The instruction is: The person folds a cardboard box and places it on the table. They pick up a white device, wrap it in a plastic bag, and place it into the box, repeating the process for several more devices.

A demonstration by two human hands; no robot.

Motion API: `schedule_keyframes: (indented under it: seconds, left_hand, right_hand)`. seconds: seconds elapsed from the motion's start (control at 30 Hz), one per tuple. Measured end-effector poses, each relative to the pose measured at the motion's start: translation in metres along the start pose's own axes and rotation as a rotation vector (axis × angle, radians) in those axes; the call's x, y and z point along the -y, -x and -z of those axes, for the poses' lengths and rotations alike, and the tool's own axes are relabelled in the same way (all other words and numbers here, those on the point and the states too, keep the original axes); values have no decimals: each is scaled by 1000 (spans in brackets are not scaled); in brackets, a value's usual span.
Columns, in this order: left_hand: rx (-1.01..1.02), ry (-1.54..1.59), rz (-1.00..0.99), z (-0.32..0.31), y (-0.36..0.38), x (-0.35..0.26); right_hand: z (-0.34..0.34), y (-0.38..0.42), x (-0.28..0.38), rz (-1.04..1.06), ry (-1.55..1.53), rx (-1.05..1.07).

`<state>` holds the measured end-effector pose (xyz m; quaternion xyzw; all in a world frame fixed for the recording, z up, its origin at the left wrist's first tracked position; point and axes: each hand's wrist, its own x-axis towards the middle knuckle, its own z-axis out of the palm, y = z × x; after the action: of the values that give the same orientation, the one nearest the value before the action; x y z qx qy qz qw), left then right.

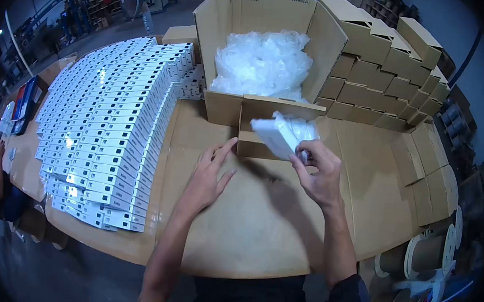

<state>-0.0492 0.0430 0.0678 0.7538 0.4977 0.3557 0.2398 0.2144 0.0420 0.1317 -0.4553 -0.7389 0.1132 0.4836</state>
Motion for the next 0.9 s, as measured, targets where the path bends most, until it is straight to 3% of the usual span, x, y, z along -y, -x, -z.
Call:
schedule_keyframes:
  seconds: [0.13, 0.27, 0.37, 0.5, 0.9]
  left_hand:
    - [-2, -247, -152, -11, -25, 24]
    - [11, -285, -176, -20, -37, 32]
    - [0, -285, -206, -24, -38, 35]
    - [-15, -300, -217, -30, -37, 45]
    - [-58, -336, -270, -32, -36, 45]
  right_hand:
    - [-16, -22, -27, 286, 255, -36]
    - [-24, -30, -41, 157, 309, 173]
    - [-28, -37, -43, 81, 326, 190]
    - [-34, -39, -45, -62, 269, 135]
    - [-67, -23, -61, -205, 497, -51]
